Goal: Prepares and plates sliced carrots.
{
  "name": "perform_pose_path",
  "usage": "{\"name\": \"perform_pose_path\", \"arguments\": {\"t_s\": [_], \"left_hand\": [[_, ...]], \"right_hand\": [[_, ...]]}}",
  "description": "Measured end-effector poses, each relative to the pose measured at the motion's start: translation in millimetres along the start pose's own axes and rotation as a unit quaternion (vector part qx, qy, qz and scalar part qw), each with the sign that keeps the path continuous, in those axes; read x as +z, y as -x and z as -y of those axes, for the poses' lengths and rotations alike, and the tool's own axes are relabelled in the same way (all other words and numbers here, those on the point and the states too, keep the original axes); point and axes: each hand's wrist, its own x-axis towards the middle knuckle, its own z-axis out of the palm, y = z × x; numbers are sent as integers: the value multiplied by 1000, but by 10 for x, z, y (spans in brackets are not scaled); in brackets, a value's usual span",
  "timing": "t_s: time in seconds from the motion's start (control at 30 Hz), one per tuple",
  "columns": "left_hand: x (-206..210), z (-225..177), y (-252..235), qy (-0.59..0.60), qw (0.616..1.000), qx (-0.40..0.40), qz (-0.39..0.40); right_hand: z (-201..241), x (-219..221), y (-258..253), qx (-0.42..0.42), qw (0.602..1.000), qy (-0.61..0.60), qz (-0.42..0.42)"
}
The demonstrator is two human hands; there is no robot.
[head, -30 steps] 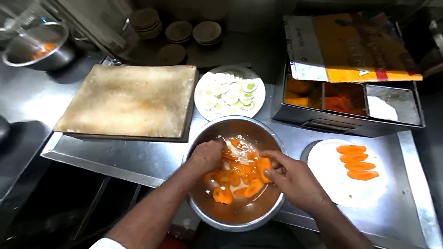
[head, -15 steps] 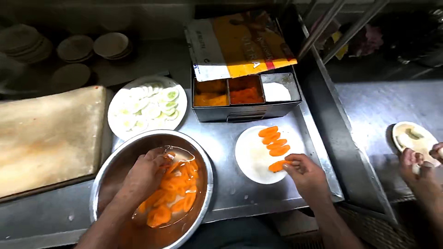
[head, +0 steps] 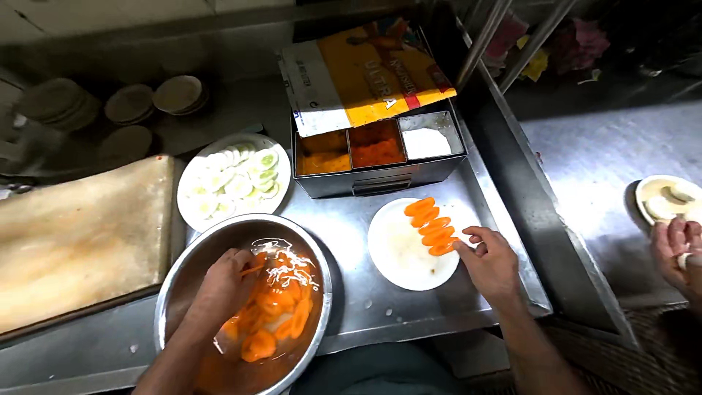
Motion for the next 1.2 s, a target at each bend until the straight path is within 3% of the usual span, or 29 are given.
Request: {"name": "perform_pose_path", "arguments": {"t_s": [0.07, 0.17, 0.3, 0.43, 0.53, 0.63, 0.7, 0.8, 1.0, 1.2], "left_hand": [[-39, 16, 99, 111, 993, -28, -14], [-34, 14, 275, 313, 947, -68, -13], [121, -42, 413, 497, 867, -37, 3], [185, -238, 551, 530, 848, -9, 22], [196, -334, 627, 511, 859, 12, 28], [236, -332, 658, 505, 862, 37, 29], [261, -289, 667, 503, 862, 46, 30], [269, -225, 680, 484, 874, 31, 21], [324, -81, 663, 477, 879, 2, 21], [210, -319, 598, 456, 890, 23, 5]], "right_hand": [[3, -78, 52, -36, 999, -7, -9], [266, 7, 183, -105, 993, -53, 19], [914, 359, 410, -207, 953, -144, 168], [1551, 693, 492, -252, 896, -164, 326], [1852, 824, 479, -224, 866, -140, 424], [1930, 841, 470, -183, 856, -149, 461], [1804, 782, 458, -153, 866, -182, 441], [1338, 515, 420, -131, 906, -228, 331], [197, -75, 263, -35, 984, -134, 116], [31, -97, 129, -16, 997, 8, 71]]}}
